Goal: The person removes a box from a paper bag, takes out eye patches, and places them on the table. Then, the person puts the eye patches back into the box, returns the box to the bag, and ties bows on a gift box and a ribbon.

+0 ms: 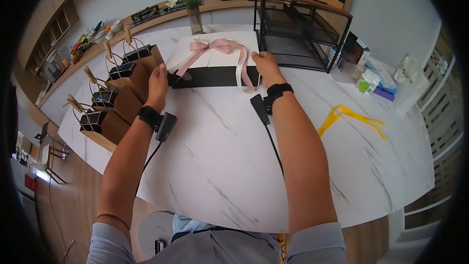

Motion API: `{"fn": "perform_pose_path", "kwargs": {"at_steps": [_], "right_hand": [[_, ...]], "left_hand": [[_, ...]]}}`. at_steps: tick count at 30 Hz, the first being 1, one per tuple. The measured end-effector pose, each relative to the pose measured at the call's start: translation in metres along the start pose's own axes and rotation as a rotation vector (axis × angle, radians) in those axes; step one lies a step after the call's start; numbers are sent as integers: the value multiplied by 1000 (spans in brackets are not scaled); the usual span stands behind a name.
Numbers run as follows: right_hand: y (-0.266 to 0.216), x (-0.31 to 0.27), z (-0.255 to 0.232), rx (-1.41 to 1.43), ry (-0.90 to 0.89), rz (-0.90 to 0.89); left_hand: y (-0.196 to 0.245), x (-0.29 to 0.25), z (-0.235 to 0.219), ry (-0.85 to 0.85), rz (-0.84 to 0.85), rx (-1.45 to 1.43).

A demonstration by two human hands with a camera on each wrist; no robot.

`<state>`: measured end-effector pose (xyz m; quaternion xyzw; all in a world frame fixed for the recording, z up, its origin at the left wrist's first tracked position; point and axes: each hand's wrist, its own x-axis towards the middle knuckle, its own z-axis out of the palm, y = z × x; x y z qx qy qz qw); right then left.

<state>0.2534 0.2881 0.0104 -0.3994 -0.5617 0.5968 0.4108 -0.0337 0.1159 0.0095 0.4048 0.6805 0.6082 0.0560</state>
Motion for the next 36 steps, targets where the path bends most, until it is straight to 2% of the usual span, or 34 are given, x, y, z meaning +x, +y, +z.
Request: {"fn": "perform_pose_path", "kwargs": {"at_steps": [1,2,4,6,9,11,12,14,18,20,22,26,28,30,32,34,36], "right_hand": [[0,-4,3,-11,46,-27],[7,-1,7,49,89,-125],[13,-6,7,33,147,-132],[0,-32,10,48,163,-99],[-5,-45,12,42,133,-96],[-4,-52,8,56,105,-133],[-4,-56,8,52,103,-131],[-7,-73,3,29,76,-181],[-7,-91,-6,73,-19,-249],[-9,-103,-10,68,-33,-269],[-10,-114,-10,54,-52,-297],[-9,-124,-13,76,-69,-359],[-7,-121,-14,94,-90,-369],[-4,-110,-16,30,-58,-430],[-4,-108,-16,-37,-10,-449],[-9,-103,-21,-105,30,-453],[-6,-98,-20,-153,44,-474]], "left_hand": [[4,6,-2,-108,-240,-153],[5,11,-3,-111,-224,-165],[-6,20,-3,-178,-359,-411],[-23,29,3,-191,-341,-367],[-15,12,-8,-254,-287,-473],[15,-15,-19,-186,-401,-466],[10,-18,-22,-183,-404,-468],[3,-24,-22,-225,-385,-347],[0,-56,-37,-265,-271,-491],[12,-72,-49,-287,-277,-514],[14,-83,-54,-301,-211,-610],[13,-87,-58,-322,-167,-600],[9,-78,-57,-401,-168,-545],[-6,-68,-43,-343,-119,-494],[2,-62,-30,-311,-68,-452],[7,-59,-22,-259,-140,-340],[-5,-50,-14,-245,-109,-301]]}}
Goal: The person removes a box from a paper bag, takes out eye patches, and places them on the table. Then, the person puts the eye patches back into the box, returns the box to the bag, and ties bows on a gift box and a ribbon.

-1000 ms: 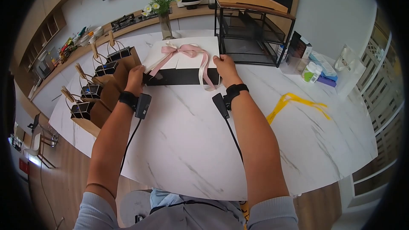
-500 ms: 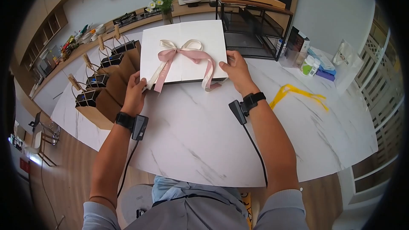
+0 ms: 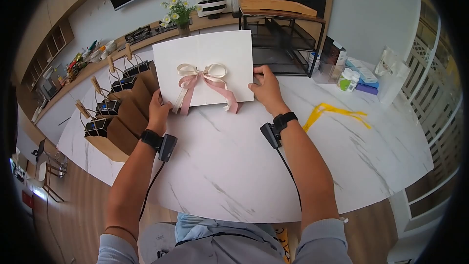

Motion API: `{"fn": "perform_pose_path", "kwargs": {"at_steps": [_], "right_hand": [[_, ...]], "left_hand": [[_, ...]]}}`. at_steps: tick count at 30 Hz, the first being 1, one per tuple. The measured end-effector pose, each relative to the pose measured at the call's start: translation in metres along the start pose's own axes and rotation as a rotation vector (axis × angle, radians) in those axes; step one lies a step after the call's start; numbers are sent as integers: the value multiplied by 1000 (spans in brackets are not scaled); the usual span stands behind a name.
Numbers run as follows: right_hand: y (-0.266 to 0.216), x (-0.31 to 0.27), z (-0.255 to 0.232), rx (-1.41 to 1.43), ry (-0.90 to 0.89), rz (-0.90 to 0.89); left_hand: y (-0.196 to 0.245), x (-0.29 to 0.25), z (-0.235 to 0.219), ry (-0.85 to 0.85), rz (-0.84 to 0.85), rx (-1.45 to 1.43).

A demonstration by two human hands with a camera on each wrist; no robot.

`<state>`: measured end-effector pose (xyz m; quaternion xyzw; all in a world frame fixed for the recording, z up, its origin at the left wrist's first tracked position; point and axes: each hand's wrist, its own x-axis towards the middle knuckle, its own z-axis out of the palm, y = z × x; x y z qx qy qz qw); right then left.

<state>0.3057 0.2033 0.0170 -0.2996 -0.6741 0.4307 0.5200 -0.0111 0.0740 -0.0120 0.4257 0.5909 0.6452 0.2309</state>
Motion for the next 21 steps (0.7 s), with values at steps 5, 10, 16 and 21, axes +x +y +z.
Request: {"fn": "perform_pose_path", "kwargs": {"at_steps": [5,10,16,21], "right_hand": [[17,14,0,-43,21,-38],[41,30,3,-179,61,-92],[28,25,2,-128,84,3],[16,31,-13,-186,400,-208]], "left_hand": [[-11,13,7,34,18,8],[-26,21,13,129,92,162],[-28,10,14,160,76,79],[14,-17,4,221,182,162]]}}
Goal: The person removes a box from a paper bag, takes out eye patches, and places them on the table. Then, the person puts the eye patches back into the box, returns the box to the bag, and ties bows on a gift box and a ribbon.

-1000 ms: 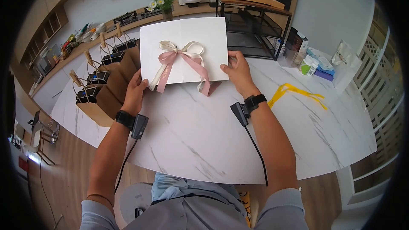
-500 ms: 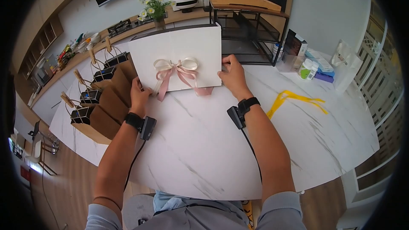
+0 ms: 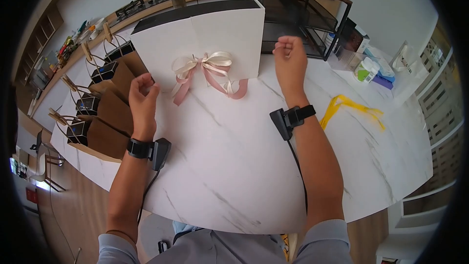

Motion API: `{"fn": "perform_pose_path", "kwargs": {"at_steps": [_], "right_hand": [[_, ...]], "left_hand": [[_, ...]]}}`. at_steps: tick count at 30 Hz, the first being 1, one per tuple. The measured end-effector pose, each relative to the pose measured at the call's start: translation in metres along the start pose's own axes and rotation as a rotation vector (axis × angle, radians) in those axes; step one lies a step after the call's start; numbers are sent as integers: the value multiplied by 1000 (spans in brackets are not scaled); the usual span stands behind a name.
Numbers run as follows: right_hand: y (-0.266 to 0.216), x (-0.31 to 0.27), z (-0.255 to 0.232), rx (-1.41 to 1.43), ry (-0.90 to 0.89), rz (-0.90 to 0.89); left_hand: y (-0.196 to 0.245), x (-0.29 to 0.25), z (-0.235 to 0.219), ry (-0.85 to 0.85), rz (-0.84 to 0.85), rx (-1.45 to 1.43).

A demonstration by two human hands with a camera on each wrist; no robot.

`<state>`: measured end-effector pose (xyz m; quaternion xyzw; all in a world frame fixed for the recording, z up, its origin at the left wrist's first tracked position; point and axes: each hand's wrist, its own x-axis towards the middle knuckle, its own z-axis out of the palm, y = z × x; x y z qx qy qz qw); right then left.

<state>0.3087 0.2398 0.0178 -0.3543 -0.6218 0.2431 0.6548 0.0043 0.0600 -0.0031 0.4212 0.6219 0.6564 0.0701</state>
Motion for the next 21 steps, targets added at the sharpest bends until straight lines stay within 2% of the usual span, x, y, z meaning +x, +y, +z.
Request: {"fn": "perform_pose_path", "kwargs": {"at_steps": [1,3,4,5,7,8,10,11,12,13,14,16,21], "right_hand": [[-10,-2,1,-1,-2,7],[-27,-12,5,105,-110,48],[-28,-21,9,118,-205,77],[-31,-28,13,120,-205,76],[-37,-39,17,19,-544,157],[-41,-40,18,17,-538,156],[-50,-44,18,-98,-826,209],[-47,-47,19,-97,-831,211],[-42,-50,23,-99,-918,207],[-42,-51,26,-99,-1003,200],[-43,-52,27,-95,-1003,195],[-49,-53,25,-233,-1091,79],[-52,-52,21,-97,-1089,165]], "left_hand": [[7,2,2,-2,-5,5],[21,5,8,-317,109,-58],[30,2,13,-359,152,87],[31,-1,16,-358,153,87],[32,-5,23,-329,248,364],[31,-6,24,-299,240,349],[21,-3,24,-298,226,326],[15,-3,22,-289,210,306],[10,-1,21,-284,208,309],[7,2,19,-356,123,289],[4,4,19,-429,41,268],[0,4,23,-462,44,259],[6,0,32,-503,69,237]]}}
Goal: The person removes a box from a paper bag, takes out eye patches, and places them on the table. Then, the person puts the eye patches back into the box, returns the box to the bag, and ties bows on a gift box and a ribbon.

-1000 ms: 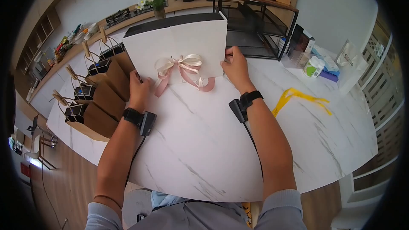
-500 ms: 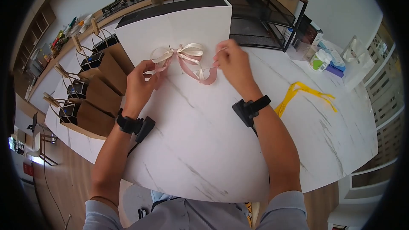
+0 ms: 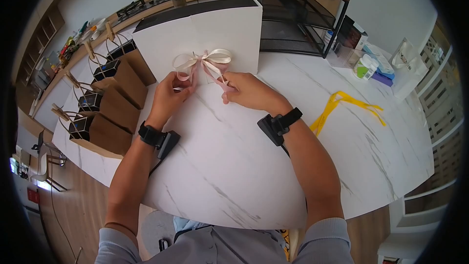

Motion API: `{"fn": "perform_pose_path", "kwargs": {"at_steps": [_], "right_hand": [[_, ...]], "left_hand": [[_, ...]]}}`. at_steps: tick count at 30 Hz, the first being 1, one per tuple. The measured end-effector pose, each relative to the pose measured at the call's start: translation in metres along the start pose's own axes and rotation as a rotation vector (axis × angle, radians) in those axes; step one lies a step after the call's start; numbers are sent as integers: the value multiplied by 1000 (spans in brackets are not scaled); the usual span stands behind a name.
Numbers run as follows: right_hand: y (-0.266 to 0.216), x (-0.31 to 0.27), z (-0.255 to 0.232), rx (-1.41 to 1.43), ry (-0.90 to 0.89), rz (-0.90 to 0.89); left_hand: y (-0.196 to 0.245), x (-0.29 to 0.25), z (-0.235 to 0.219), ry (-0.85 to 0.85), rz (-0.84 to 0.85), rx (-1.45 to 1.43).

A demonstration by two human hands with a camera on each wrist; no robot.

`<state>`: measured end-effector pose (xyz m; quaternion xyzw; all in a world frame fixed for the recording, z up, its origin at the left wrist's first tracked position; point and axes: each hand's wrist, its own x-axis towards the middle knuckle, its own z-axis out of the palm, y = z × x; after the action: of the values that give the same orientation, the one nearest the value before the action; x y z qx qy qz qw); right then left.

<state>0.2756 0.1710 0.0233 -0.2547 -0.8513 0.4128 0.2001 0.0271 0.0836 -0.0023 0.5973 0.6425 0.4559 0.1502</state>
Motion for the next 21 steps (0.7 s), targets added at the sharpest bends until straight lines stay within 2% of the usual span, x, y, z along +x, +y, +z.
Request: {"fn": "perform_pose_path", "kwargs": {"at_steps": [3,5,8,12,14,15,16,17,18,19,20,21], "right_hand": [[0,1,-5,28,5,-11],[-1,2,-9,31,32,-16],[-4,1,-16,-34,73,-15],[-2,-1,-18,-27,126,35],[11,-3,-20,-28,143,58],[17,-4,-21,-76,195,86],[22,-2,-21,-125,245,111],[23,1,-20,-126,244,103],[24,3,-19,-158,348,105],[24,6,-18,-192,453,105],[25,9,-16,-199,455,96],[26,13,-11,-185,510,118]], "left_hand": [[9,-1,2,3,13,-46],[12,-3,5,89,80,109],[12,-7,11,159,114,34],[11,-9,4,160,-3,-125],[4,-8,-9,448,63,117],[5,-10,-15,482,-4,141],[0,-9,-17,487,-1,144],[-10,-7,-17,548,48,159],[-21,-5,-17,609,96,172],[-35,-1,-19,499,47,53],[-41,3,-19,508,54,49],[-45,7,-18,429,33,-31]]}}
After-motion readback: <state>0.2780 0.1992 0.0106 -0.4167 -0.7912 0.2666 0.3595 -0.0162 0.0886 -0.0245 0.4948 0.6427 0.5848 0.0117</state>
